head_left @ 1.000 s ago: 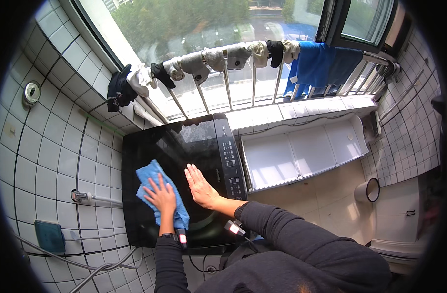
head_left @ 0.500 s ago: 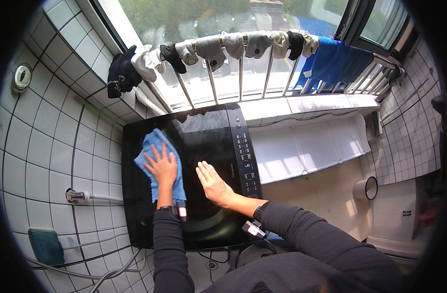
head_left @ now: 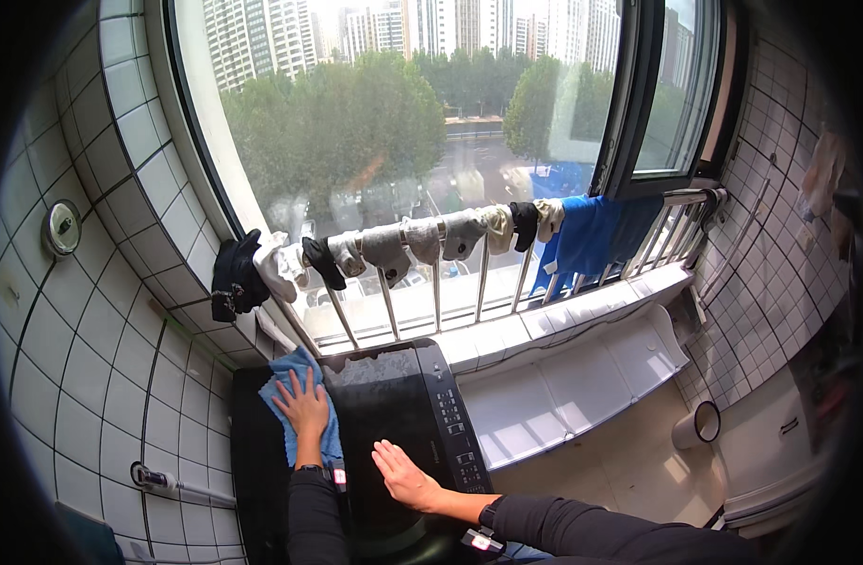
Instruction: The person wipes the top and sides of a washing machine with a blue cloth. They repeatedly rinse the cloth at a nearby sink and continue wiping the appliance surface.
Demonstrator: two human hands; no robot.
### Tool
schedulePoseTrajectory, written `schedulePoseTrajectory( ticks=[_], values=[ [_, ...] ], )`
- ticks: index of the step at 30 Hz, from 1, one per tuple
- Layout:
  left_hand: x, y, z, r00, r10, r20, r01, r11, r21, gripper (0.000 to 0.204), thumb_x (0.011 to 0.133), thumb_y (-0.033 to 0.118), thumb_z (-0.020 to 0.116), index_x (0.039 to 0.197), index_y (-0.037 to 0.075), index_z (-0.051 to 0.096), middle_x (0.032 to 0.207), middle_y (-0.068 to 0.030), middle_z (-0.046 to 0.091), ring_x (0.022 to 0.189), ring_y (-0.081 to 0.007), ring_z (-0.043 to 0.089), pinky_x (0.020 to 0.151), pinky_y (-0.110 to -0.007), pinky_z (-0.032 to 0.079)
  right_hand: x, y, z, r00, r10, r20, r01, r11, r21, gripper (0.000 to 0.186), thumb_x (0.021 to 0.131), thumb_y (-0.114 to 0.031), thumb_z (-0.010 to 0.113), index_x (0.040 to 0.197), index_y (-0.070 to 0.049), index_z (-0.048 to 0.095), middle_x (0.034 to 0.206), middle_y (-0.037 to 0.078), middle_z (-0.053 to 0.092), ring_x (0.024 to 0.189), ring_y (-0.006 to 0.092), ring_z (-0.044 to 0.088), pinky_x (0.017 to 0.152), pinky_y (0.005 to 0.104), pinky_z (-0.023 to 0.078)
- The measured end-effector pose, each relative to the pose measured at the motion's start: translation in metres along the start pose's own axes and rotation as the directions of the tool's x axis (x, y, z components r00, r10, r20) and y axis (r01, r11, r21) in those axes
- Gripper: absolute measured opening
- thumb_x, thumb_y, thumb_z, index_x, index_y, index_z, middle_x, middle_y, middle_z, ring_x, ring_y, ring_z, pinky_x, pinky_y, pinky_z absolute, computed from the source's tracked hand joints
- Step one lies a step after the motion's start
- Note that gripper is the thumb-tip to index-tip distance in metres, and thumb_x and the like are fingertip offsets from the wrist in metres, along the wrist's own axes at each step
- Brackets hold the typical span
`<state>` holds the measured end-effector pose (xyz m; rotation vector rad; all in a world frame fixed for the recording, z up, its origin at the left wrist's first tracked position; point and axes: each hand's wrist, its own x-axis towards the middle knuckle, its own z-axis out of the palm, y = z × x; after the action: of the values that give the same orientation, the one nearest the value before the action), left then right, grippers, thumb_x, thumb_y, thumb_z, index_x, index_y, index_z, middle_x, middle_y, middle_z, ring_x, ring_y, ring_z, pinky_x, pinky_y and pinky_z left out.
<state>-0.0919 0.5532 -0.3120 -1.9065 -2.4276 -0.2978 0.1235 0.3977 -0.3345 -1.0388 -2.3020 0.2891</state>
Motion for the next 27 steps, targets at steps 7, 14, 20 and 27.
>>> schedulePoseTrajectory(
  ticks=[7, 14, 20, 27],
  values=[
    [-0.030, 0.074, 0.016, 0.765, 0.642, 0.042, -0.602, 0.737, -0.307, 0.053, 0.097, 0.048, 0.049, 0.148, 0.035, 0.047, 0.160, -0.0100, 0.034, 0.148, -0.0452, 0.021, 0.119, -0.063, 0.010, 0.005, 0.002, -0.009, 0.996, 0.023, 0.084, -0.026, 0.999, 0.035, 0.057, 0.083, -0.005, 0.060, 0.136, 0.009, 0.047, 0.142, 0.026, 0.046, 0.137, 0.0398, 0.041, 0.117, 0.0447, 0.032],
    [0.033, -0.091, -0.010, 0.949, -0.280, -0.145, 0.263, 0.957, -0.124, 0.058, 0.094, 0.043, 0.052, 0.149, 0.023, 0.046, 0.157, -0.0196, 0.033, 0.145, -0.0454, 0.025, 0.120, -0.060, 0.011, 0.002, -0.033, -0.063, 0.988, 0.089, 0.123, -0.118, 0.960, 0.254, 0.061, 0.079, 0.000, 0.050, 0.137, 0.017, 0.041, 0.150, 0.035, 0.033, 0.145, 0.0490, 0.026, 0.121, 0.0513, 0.023],
    [0.081, -0.048, 0.016, 0.920, -0.354, -0.169, 0.347, 0.935, -0.067, 0.053, 0.093, 0.041, 0.050, 0.143, 0.022, 0.053, 0.151, -0.0185, 0.042, 0.138, -0.0536, 0.030, 0.113, -0.072, 0.011, 0.003, -0.020, -0.038, 0.988, 0.090, 0.124, -0.111, 0.978, 0.174, 0.063, 0.080, -0.002, 0.052, 0.140, 0.015, 0.039, 0.151, 0.033, 0.032, 0.144, 0.0483, 0.026, 0.121, 0.0525, 0.022],
    [0.009, 0.113, 0.035, 0.792, 0.607, -0.067, -0.607, 0.772, -0.187, 0.053, 0.100, 0.042, 0.042, 0.151, 0.028, 0.042, 0.158, -0.0095, 0.037, 0.148, -0.0417, 0.024, 0.114, -0.072, 0.006, -0.004, 0.007, -0.001, 1.000, 0.005, 0.029, -0.007, 0.997, 0.071, 0.051, 0.084, -0.003, 0.059, 0.133, 0.009, 0.050, 0.143, 0.026, 0.045, 0.139, 0.0399, 0.039, 0.118, 0.0446, 0.032]
  ],
)
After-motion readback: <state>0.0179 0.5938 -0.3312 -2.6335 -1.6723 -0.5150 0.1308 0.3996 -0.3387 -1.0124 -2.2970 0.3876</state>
